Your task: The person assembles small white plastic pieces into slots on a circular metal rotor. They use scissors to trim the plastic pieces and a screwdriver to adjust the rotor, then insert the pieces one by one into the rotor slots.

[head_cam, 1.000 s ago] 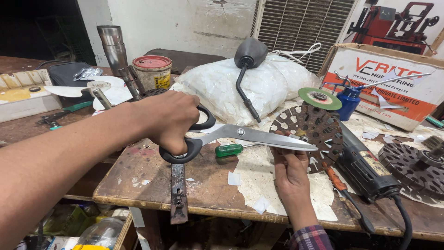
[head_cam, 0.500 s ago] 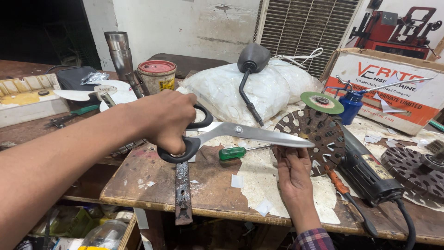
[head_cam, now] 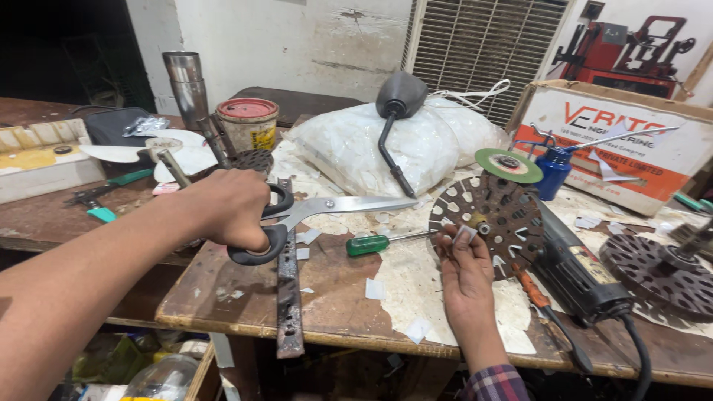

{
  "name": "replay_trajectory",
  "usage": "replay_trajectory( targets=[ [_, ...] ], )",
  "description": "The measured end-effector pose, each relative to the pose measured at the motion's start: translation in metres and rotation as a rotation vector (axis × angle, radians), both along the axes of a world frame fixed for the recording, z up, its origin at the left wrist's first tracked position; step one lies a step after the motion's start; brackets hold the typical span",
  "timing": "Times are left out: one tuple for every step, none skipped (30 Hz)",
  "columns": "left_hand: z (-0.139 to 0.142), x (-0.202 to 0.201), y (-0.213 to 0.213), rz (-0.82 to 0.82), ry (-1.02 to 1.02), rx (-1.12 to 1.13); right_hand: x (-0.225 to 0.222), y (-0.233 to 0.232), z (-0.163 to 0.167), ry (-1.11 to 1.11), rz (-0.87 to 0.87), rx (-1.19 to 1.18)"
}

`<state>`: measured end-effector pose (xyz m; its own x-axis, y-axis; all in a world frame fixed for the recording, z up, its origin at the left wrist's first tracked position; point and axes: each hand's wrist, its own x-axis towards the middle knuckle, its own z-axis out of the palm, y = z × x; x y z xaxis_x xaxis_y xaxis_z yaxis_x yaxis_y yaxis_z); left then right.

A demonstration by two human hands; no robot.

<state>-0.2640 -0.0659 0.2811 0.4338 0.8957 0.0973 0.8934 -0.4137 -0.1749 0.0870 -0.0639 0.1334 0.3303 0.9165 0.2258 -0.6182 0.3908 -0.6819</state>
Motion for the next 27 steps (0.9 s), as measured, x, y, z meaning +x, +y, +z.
replay_trajectory(
  targets=[
    [-0.002, 0.002, 0.003, -0.002, -0.002, -0.005, 0.0, -0.001, 0.0, -0.01, 0.008, 0.014],
    [-0.004, 0.004, 0.005, 0.0, 0.027, -0.012, -0.001, -0.002, 0.0, -0.018, 0.016, 0.028],
    [-0.007, 0.006, 0.007, 0.003, 0.058, -0.021, -0.002, -0.004, 0.001, -0.059, 0.014, -0.015],
    [-0.011, 0.008, 0.009, 0.009, 0.088, -0.032, -0.002, -0.007, 0.001, -0.101, 0.014, -0.059],
    [-0.015, 0.01, 0.011, 0.036, 0.099, -0.074, -0.003, -0.008, 0.002, -0.143, 0.017, -0.106],
    [-0.019, 0.011, 0.014, 0.065, 0.111, -0.117, -0.004, -0.007, 0.004, -0.159, 0.034, -0.103],
    [-0.023, 0.013, 0.017, 0.093, 0.122, -0.16, -0.005, -0.006, 0.006, -0.175, 0.05, -0.101],
    [-0.027, 0.015, 0.02, 0.109, 0.158, -0.153, -0.006, -0.006, 0.006, -0.192, 0.067, -0.097],
    [-0.031, 0.016, 0.023, 0.124, 0.194, -0.144, -0.007, -0.004, 0.007, -0.235, 0.065, -0.083],
    [-0.034, 0.018, 0.026, 0.139, 0.23, -0.133, -0.009, -0.002, 0.007, -0.278, 0.063, -0.067],
    [-0.036, 0.019, 0.03, 0.144, 0.243, -0.132, -0.011, 0.0, 0.007, -0.322, 0.061, -0.053],
    [-0.038, 0.02, 0.033, 0.148, 0.255, -0.131, -0.012, 0.001, 0.006, -0.356, 0.065, -0.054],
    [-0.038, 0.022, 0.035, 0.152, 0.264, -0.131, -0.012, 0.001, 0.005, -0.393, 0.069, -0.056],
    [-0.038, 0.024, 0.037, 0.146, 0.31, -0.142, -0.013, 0.002, 0.004, -0.429, 0.073, -0.058],
    [-0.037, 0.028, 0.039, 0.141, 0.356, -0.15, -0.014, 0.003, 0.003, -0.431, 0.081, -0.051],
    [-0.035, 0.031, 0.04, 0.136, 0.402, -0.157, -0.014, 0.004, 0.002, -0.432, 0.088, -0.043],
    [-0.033, 0.034, 0.04, 0.138, 0.402, -0.146, -0.014, 0.005, 0.002, -0.434, 0.096, -0.038],
    [-0.031, 0.039, 0.04, 0.141, 0.404, -0.136, -0.014, 0.005, 0.001, -0.435, 0.092, -0.048],
    [-0.028, 0.043, 0.038, 0.144, 0.406, -0.125, -0.013, 0.006, 0.0, -0.435, 0.087, -0.056],
    [-0.025, 0.047, 0.037, 0.167, 0.442, -0.188, -0.013, 0.006, 0.0, -0.435, 0.082, -0.064],
    [-0.022, 0.052, 0.035, 0.19, 0.479, -0.252, -0.012, 0.007, -0.002, -0.434, 0.073, -0.063],
    [-0.018, 0.056, 0.034, 0.214, 0.516, -0.316, -0.012, 0.008, -0.003, -0.434, 0.065, -0.062],
    [-0.014, 0.058, 0.032, 0.201, 0.548, -0.312, -0.012, 0.008, -0.005, -0.434, 0.056, -0.06],
    [-0.01, 0.061, 0.031, 0.187, 0.58, -0.307, -0.011, 0.009, -0.006, -0.444, 0.06, -0.062],
    [-0.007, 0.063, 0.03, 0.174, 0.611, -0.303, -0.01, 0.01, -0.008, -0.454, 0.064, -0.063],
    [-0.004, 0.065, 0.03, 0.156, 0.571, -0.269, -0.01, 0.01, -0.009, -0.463, 0.067, -0.065],
    [-0.001, 0.069, 0.03, 0.138, 0.531, -0.236, -0.009, 0.011, -0.01, -0.474, 0.065, -0.051]
  ],
)
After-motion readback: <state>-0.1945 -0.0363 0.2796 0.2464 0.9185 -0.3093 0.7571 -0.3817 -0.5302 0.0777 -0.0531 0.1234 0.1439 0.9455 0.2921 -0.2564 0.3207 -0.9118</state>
